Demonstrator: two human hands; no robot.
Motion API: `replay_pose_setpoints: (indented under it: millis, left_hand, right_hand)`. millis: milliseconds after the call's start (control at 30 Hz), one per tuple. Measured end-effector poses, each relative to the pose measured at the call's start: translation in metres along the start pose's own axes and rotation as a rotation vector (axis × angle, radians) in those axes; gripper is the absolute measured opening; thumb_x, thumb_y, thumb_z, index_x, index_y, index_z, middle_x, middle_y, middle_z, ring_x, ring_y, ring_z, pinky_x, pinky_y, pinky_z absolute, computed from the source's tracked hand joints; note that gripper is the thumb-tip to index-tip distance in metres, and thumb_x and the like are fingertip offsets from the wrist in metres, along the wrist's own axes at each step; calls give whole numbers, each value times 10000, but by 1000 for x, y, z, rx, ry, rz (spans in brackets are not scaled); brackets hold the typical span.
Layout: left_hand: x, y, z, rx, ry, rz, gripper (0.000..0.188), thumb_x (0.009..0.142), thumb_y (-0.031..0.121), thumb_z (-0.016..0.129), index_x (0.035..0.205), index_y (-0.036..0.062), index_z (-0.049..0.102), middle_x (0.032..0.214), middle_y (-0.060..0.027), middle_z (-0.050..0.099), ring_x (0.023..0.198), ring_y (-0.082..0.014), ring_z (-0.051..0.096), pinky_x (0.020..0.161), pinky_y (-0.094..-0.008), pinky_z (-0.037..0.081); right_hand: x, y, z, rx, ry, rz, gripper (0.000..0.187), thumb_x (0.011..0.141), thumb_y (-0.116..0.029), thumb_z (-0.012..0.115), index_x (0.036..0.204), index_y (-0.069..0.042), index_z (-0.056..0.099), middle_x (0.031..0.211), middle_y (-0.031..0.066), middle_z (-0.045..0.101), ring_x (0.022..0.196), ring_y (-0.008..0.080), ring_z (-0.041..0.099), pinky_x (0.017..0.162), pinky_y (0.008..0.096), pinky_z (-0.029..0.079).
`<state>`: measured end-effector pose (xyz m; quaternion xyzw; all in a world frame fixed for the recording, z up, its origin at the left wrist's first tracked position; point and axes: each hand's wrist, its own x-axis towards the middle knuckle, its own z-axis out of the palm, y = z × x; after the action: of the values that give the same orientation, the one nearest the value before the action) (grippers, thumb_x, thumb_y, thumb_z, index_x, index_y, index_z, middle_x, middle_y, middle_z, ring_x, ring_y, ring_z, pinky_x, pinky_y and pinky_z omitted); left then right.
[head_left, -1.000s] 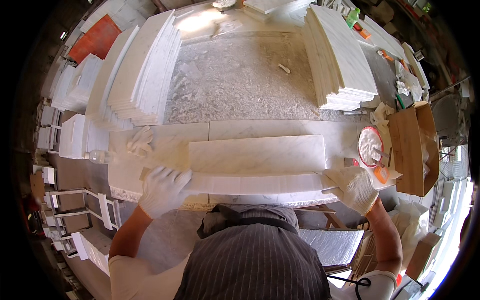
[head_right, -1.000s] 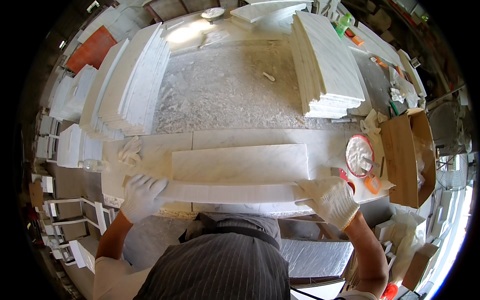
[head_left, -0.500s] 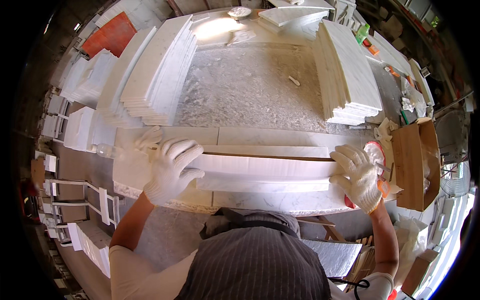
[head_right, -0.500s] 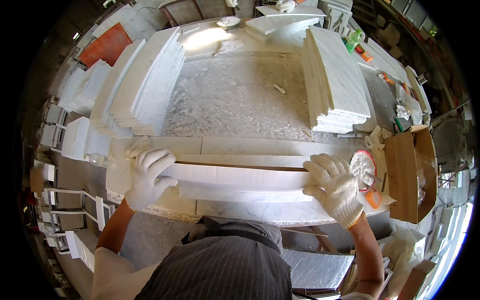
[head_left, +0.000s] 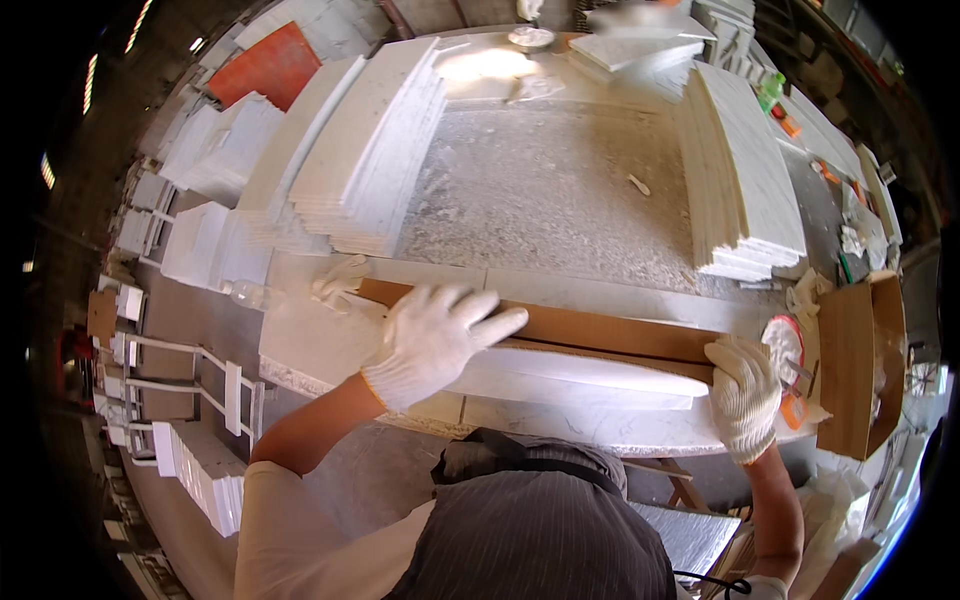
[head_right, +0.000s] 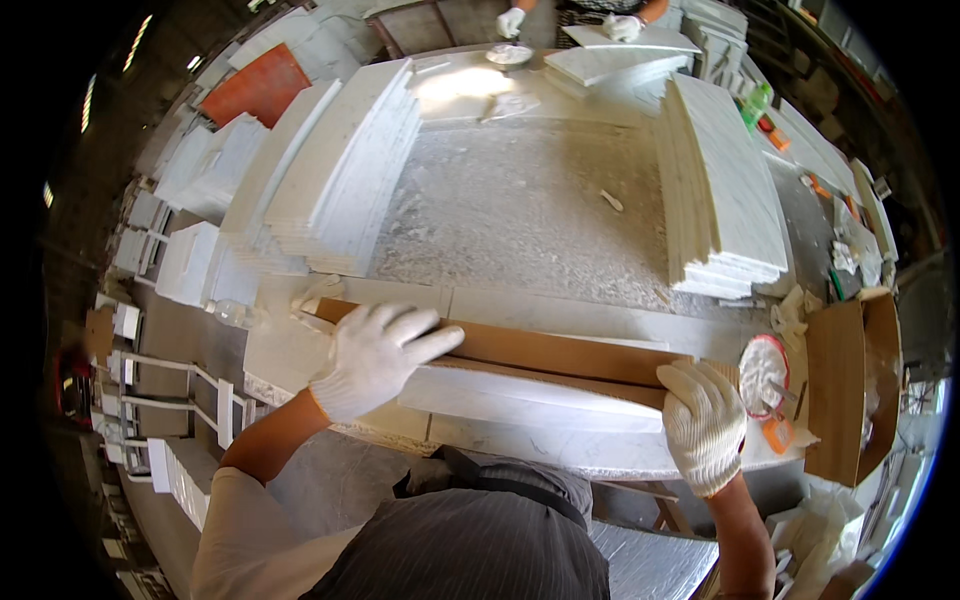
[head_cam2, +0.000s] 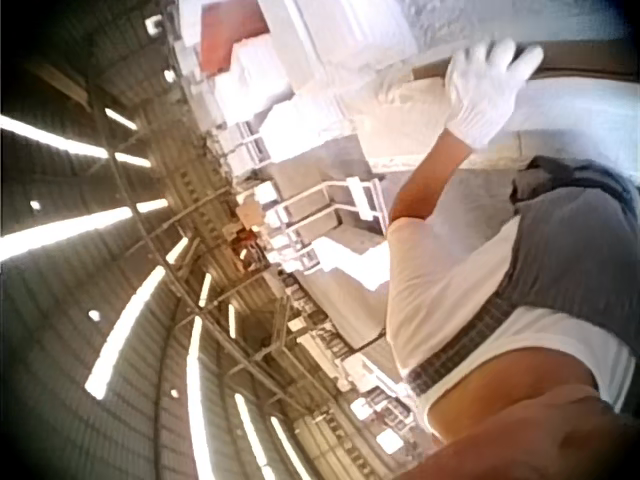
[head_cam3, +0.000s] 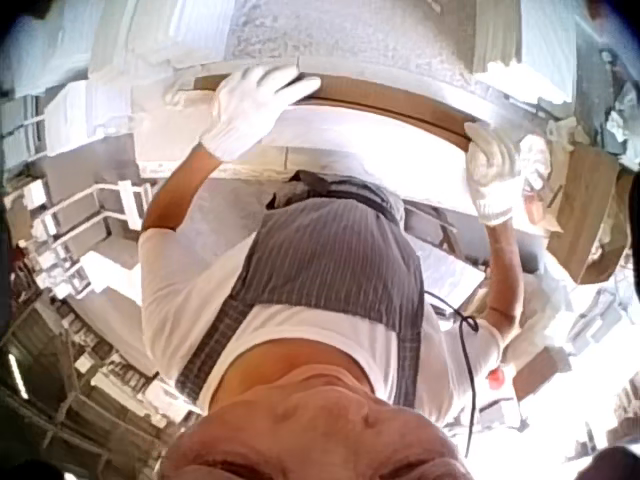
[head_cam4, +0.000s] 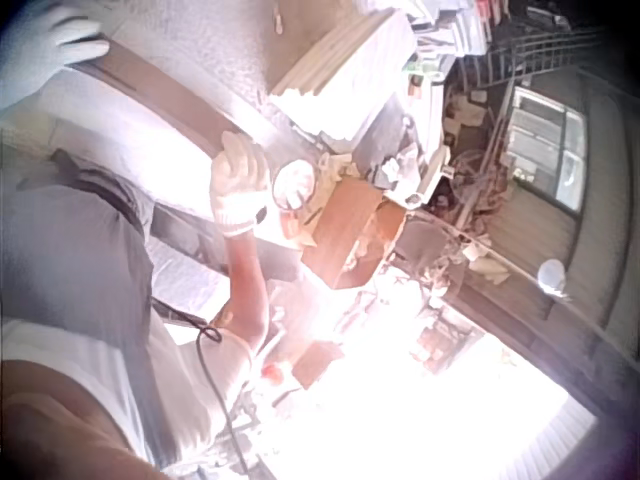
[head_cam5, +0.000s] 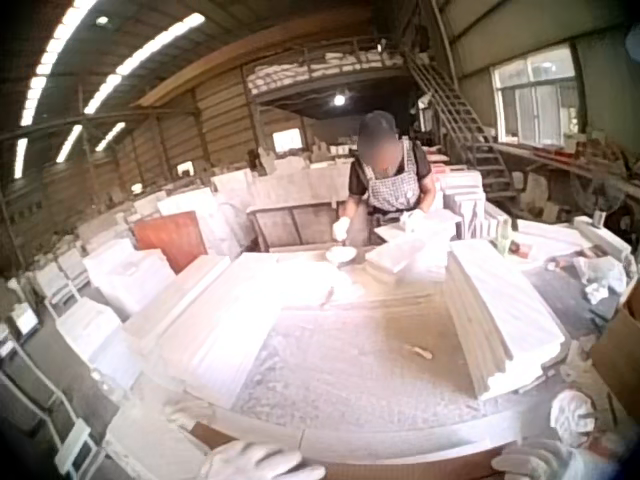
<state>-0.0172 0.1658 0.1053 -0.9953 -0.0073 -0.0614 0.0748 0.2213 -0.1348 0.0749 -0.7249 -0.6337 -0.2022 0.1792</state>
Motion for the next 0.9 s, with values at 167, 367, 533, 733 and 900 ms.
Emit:
replay_pose_setpoints:
  millis: [167, 367, 533, 733, 900]
  left_hand:
    - [2, 10, 22, 11, 340, -6, 220, 750, 174, 658, 967, 198, 640, 1016, -28, 606, 949, -225, 610, 807, -369, 512]
    - [-16, 17, 30, -27, 242, -6, 323, 723, 270, 710, 1031, 183, 673, 1115, -119, 609, 1022, -307, 592, 904, -478, 467]
    - [-19, 24, 6, -214, 112, -25, 458, 704, 391, 742, 1099, 172, 666, 1210, -135, 568, 1124, -338, 529, 973, -518, 401]
    - [-14, 18, -16, -333, -94, -119, 582, 803, 437, 702, 1313, 182, 582, 1217, -67, 580, 1140, -245, 520, 940, -435, 398]
    - [3, 21, 2, -201, -204, -68, 429, 819, 379, 688, 1175, 152, 614, 1049, -55, 643, 995, -240, 606, 844, -397, 451]
  right_hand:
    - [-17, -7, 15, -53, 53, -18, 332, 741, -55, 709, 1052, -81, 596, 1124, 110, 637, 1007, 329, 638, 873, 466, 527]
    - [12, -4, -25, 357, -355, 147, 418, 811, -323, 700, 1151, -87, 643, 1267, 164, 591, 1174, 412, 538, 1000, 517, 417]
    - [34, -14, -11, 405, -330, 178, 617, 768, -498, 708, 1201, -69, 617, 1248, 173, 608, 1154, 405, 557, 999, 504, 417]
    - [42, -24, -4, 446, -371, 146, 686, 677, -457, 782, 1197, -45, 609, 1146, 161, 635, 1016, 365, 603, 886, 469, 465]
    - [30, -41, 13, 334, -385, 158, 322, 743, -255, 767, 984, -92, 630, 753, 106, 648, 692, 319, 629, 635, 444, 479]
